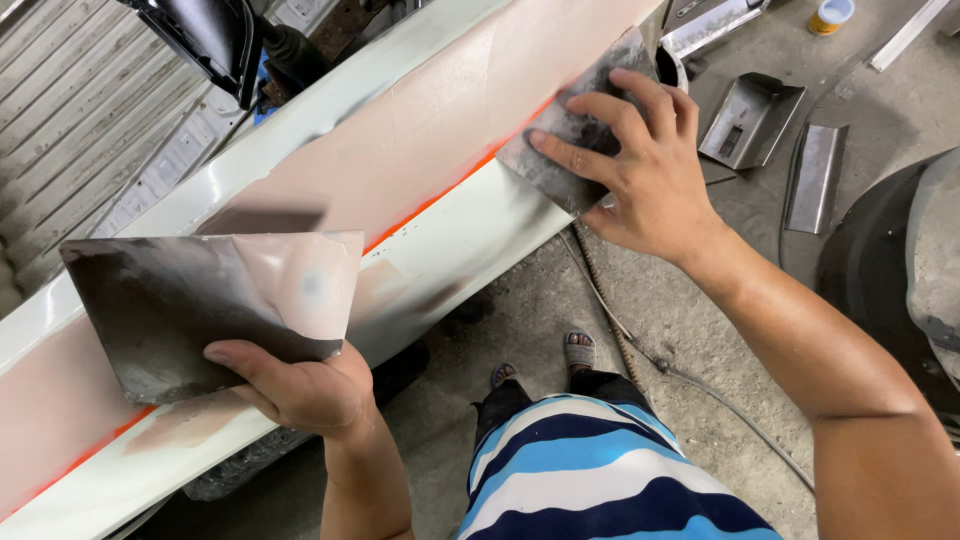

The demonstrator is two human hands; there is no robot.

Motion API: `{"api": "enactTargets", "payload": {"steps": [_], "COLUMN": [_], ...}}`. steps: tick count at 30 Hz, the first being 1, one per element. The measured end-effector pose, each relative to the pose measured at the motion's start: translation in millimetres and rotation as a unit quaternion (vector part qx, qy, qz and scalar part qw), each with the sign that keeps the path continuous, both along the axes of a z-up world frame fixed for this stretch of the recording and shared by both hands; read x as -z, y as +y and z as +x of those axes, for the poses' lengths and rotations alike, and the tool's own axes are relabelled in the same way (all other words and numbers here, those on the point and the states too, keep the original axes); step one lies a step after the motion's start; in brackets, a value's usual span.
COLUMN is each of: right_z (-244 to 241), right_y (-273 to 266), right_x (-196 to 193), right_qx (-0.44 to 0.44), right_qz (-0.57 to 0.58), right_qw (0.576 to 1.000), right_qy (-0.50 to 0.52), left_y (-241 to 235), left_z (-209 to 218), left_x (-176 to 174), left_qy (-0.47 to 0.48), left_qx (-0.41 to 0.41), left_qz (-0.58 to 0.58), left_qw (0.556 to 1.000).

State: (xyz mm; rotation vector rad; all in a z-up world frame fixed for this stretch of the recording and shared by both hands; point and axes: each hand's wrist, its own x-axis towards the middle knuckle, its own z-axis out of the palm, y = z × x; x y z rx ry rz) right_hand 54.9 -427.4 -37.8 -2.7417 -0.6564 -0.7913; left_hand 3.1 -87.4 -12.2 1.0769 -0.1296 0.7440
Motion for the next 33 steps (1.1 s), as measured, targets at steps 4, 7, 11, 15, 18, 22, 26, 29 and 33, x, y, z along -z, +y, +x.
{"api": "enactTargets", "payload": {"steps": [4,7,11,15,18,22,26,29,33], "right_z": [-3.8,7.4,25.4,31.8,24.1,7.3,-3.3,-11.7,-12.0], "right_y": [-4.9,-8.4,-10.8,-7.2,6.2,37.2,45.8,38.8,23.8], "right_x": [-23.9,-40.8,-58.4,-64.0,-52.0,-14.5,17.3,21.3,2.3], "right_qx": [0.017,0.03,0.016,0.035,0.043,0.012,-0.006,0.001,0.017], "right_qz": [0.005,0.058,0.112,0.133,0.121,0.1,0.11,0.083,0.071], "right_qw": [1.0,0.998,0.992,0.99,0.992,0.995,0.994,0.996,0.997], "right_qy": [0.005,-0.017,-0.046,-0.014,0.02,-0.005,0.028,0.041,0.018], "left_y": [-1.7,-0.1,2.7,7.9,12.2,14.6,10.9,6.7,3.6], "left_z": [-0.4,-1.0,-3.3,-2.1,-1.9,1.6,3.4,3.0,1.9], "left_x": [1.9,5.2,8.0,11.5,14.0,17.2,18.8,17.5,15.3], "left_qy": [-0.002,0.002,0.001,-0.022,-0.023,-0.019,-0.009,0.001,0.004], "left_qx": [-0.02,-0.046,-0.036,-0.058,-0.069,-0.078,-0.075,-0.077,-0.042], "left_qz": [0.008,-0.008,-0.02,0.007,0.001,-0.033,-0.023,-0.034,-0.021], "left_qw": [1.0,0.999,0.999,0.998,0.997,0.996,0.997,0.996,0.999]}}
